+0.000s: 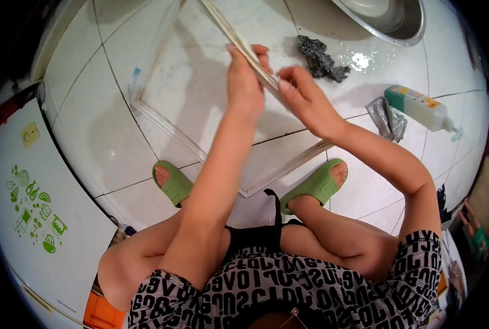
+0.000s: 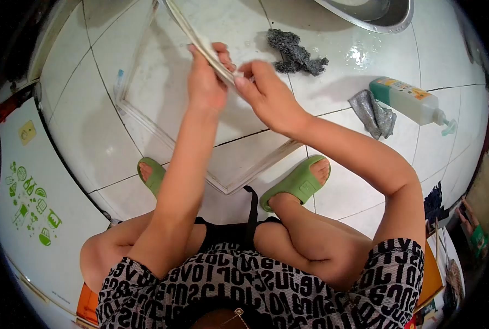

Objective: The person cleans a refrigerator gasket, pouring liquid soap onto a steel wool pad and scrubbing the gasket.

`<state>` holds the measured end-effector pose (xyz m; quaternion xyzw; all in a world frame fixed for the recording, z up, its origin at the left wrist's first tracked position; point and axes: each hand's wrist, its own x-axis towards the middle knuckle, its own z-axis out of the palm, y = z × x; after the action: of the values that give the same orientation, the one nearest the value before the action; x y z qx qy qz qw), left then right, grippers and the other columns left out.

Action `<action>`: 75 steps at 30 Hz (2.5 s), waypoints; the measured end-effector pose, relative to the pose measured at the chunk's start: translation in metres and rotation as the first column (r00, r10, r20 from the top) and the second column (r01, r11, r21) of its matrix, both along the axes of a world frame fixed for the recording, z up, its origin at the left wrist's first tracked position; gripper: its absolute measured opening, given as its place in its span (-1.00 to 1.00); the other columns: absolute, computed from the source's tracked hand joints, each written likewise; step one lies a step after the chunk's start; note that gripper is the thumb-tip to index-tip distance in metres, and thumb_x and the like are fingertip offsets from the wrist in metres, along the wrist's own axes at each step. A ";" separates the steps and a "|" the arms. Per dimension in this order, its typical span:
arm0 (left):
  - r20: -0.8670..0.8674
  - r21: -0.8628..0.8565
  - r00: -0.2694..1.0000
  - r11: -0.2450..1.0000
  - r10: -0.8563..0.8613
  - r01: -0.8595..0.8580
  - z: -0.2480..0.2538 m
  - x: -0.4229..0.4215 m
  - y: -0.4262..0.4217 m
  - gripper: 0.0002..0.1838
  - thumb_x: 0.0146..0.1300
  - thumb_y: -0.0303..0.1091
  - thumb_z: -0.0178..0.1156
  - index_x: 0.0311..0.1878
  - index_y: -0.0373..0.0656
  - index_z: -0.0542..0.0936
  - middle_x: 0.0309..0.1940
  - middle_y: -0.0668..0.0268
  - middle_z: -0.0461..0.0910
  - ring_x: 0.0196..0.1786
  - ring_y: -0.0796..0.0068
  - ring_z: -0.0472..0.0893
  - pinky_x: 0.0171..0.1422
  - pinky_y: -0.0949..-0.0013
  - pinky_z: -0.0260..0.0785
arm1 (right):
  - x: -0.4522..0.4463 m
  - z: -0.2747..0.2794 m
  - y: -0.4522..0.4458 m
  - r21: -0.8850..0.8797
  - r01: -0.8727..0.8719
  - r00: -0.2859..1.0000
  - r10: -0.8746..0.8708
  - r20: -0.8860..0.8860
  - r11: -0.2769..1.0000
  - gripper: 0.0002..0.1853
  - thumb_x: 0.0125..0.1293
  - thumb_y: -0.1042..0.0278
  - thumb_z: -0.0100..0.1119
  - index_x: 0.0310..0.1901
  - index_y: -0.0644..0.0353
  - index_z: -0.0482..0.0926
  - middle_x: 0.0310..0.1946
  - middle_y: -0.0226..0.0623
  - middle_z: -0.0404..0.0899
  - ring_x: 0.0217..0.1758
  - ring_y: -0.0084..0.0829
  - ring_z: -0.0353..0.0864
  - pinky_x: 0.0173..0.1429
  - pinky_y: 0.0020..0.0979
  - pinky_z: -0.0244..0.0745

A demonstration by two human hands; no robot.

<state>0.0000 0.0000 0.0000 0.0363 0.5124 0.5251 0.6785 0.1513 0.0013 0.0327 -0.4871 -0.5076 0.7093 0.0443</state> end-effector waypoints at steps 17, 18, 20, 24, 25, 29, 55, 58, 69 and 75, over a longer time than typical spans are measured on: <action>-0.108 -0.044 0.973 0.977 0.203 -0.208 0.039 0.059 -0.027 -0.39 0.49 0.17 -0.36 0.08 -0.23 0.38 -0.07 0.24 0.47 -0.01 0.44 0.47 0.11 0.34 0.36 | -0.032 0.003 0.021 0.312 0.159 0.969 -0.088 -0.230 0.936 -0.63 0.43 0.19 -0.17 -0.16 0.39 0.49 -0.34 -0.12 0.59 -0.24 -0.34 0.54 -0.04 -0.35 0.44; -0.092 -0.019 0.967 0.971 0.237 -0.240 0.040 0.061 -0.026 -0.39 0.48 0.19 -0.35 -0.02 -0.21 0.43 -0.20 0.27 0.50 -0.17 0.47 0.51 -0.05 0.35 0.42 | -0.032 0.010 0.029 0.313 0.161 0.970 -0.090 -0.227 0.936 -0.63 0.43 0.19 -0.17 -0.16 0.39 0.49 -0.34 -0.12 0.59 -0.24 -0.34 0.54 -0.04 -0.35 0.44; -0.029 -0.018 0.994 0.994 0.103 -0.103 0.031 0.060 -0.037 -0.41 0.47 0.21 -0.34 -0.17 -0.16 0.41 -0.36 0.32 0.44 -0.35 0.51 0.43 -0.24 0.38 0.33 | -0.035 0.019 0.048 0.116 0.172 0.983 -0.164 -0.080 0.978 -0.61 0.40 0.17 -0.17 -0.31 0.35 0.52 -0.44 -0.22 0.56 -0.34 -0.41 0.50 -0.15 -0.38 0.43; 0.050 -0.058 0.998 0.998 0.034 -0.031 0.039 0.066 -0.037 -0.43 0.45 0.25 -0.32 -0.46 -0.03 0.27 -0.66 0.47 0.20 -0.65 0.61 0.15 -0.55 0.47 0.02 | -0.036 0.014 0.054 -0.021 0.195 0.968 -0.196 -0.156 0.981 -0.63 0.45 0.18 -0.24 -0.14 0.28 0.52 -0.46 -0.42 0.47 -0.42 -0.61 0.41 -0.28 -0.52 0.41; 0.047 -0.073 0.997 0.996 0.057 -0.053 0.037 0.062 -0.036 -0.44 0.46 0.23 -0.34 -0.46 -0.03 0.28 -0.65 0.47 0.21 -0.64 0.61 0.17 -0.54 0.46 0.04 | -0.033 0.011 0.047 -0.019 0.193 0.969 -0.194 -0.154 0.981 -0.63 0.45 0.18 -0.24 -0.14 0.28 0.52 -0.46 -0.42 0.47 -0.42 -0.61 0.41 -0.28 -0.52 0.41; -0.074 -0.186 0.994 0.979 0.075 -0.087 0.045 0.054 -0.022 -0.43 0.48 0.21 -0.39 -0.41 -0.05 0.34 -0.64 0.47 0.25 -0.63 0.62 0.19 -0.52 0.47 0.09 | -0.029 0.027 0.025 -0.003 0.181 0.979 -0.180 -0.091 0.984 -0.63 0.47 0.28 -0.22 0.14 0.30 0.45 -0.50 -0.43 0.46 -0.51 -0.65 0.38 -0.49 -0.60 0.36; -0.220 0.334 0.956 0.935 0.196 -0.115 0.043 0.013 0.007 -0.45 0.39 -0.22 0.03 0.32 -0.35 0.26 -0.03 0.25 0.52 0.03 0.44 0.48 0.16 0.37 0.30 | -0.043 0.001 0.035 0.580 0.115 0.988 -0.155 0.019 0.807 -0.74 0.37 0.24 0.04 -0.11 0.30 0.46 -0.43 -0.03 0.59 -0.40 0.01 0.55 -0.28 -0.17 0.44; -0.644 0.242 0.760 0.965 0.086 0.096 0.044 0.014 0.012 -0.73 0.39 -0.35 0.01 0.01 -0.34 0.51 -0.33 0.17 0.59 -0.24 0.39 0.55 -0.02 0.32 0.41 | -0.048 0.004 0.022 0.710 0.027 0.993 -0.102 0.064 0.704 -0.76 0.31 0.45 -0.05 -0.01 0.29 0.37 -0.24 0.11 0.53 -0.24 0.13 0.53 -0.21 -0.04 0.43; -0.229 -0.081 0.971 0.993 0.071 -0.092 0.031 -0.017 0.017 -0.47 0.46 0.13 -0.19 -0.25 -0.22 0.42 -0.67 0.47 0.18 -0.57 0.52 0.35 -0.27 0.34 0.42 | -0.049 0.008 -0.003 0.337 0.156 0.980 -0.104 -0.168 0.928 -0.68 0.44 0.21 0.01 -0.24 0.37 0.51 -0.50 -0.11 0.48 -0.47 -0.23 0.34 -0.27 -0.28 0.36; -0.268 0.136 0.956 0.987 0.121 -0.087 0.038 -0.007 0.016 -0.52 0.48 0.02 -0.15 -0.06 -0.28 0.47 -0.52 0.40 0.44 -0.46 0.54 0.42 -0.27 0.42 0.34 | -0.049 0.009 0.021 -0.048 0.325 0.942 -0.328 -0.066 0.944 -0.48 0.48 -0.06 -0.10 -0.38 0.30 0.54 -0.64 -0.48 0.33 -0.59 -0.62 0.15 -0.49 -0.53 0.12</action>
<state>-0.0073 0.0157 0.0381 0.1235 0.5697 0.5803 0.5687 0.1027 0.0220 0.0414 -0.5390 -0.4050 0.7185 0.1707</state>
